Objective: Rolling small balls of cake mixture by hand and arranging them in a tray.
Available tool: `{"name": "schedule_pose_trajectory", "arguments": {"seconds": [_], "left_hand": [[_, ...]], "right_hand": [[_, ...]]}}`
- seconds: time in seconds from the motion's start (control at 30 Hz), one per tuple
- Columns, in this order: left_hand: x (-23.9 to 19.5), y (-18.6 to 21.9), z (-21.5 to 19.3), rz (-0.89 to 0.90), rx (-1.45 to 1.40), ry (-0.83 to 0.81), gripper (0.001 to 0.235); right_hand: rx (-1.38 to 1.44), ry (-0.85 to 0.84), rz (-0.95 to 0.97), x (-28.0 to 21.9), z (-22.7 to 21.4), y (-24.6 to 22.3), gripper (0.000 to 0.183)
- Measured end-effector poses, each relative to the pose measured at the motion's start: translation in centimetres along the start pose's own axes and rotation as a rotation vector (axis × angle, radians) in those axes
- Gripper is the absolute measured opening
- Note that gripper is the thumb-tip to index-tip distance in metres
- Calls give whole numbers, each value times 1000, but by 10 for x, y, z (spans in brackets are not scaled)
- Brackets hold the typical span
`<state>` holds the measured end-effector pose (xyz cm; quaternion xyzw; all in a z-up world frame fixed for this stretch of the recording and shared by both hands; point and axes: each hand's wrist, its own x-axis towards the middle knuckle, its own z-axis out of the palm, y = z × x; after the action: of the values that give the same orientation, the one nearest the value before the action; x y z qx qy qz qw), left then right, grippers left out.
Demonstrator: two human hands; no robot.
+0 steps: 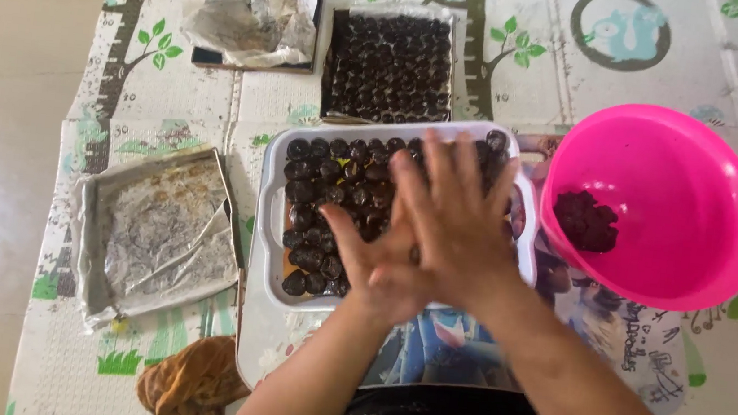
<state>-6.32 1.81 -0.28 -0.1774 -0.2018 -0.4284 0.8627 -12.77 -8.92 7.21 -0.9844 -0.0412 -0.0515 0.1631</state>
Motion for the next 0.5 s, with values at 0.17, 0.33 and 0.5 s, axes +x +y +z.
{"name": "schedule_pose_trajectory", "arguments": {"seconds": [0.17, 0.33, 0.5], "left_hand": [[14, 2, 9, 26, 242, -142, 103], [16, -27, -25, 209, 215, -243, 85], [8, -18, -22, 280, 209, -204, 77]], "right_hand": [[28, 227, -336, -3, 7, -10, 122], [13, 314, -175, 11, -7, -7, 117], [-12, 11, -146, 8, -4, 8, 128]]}}
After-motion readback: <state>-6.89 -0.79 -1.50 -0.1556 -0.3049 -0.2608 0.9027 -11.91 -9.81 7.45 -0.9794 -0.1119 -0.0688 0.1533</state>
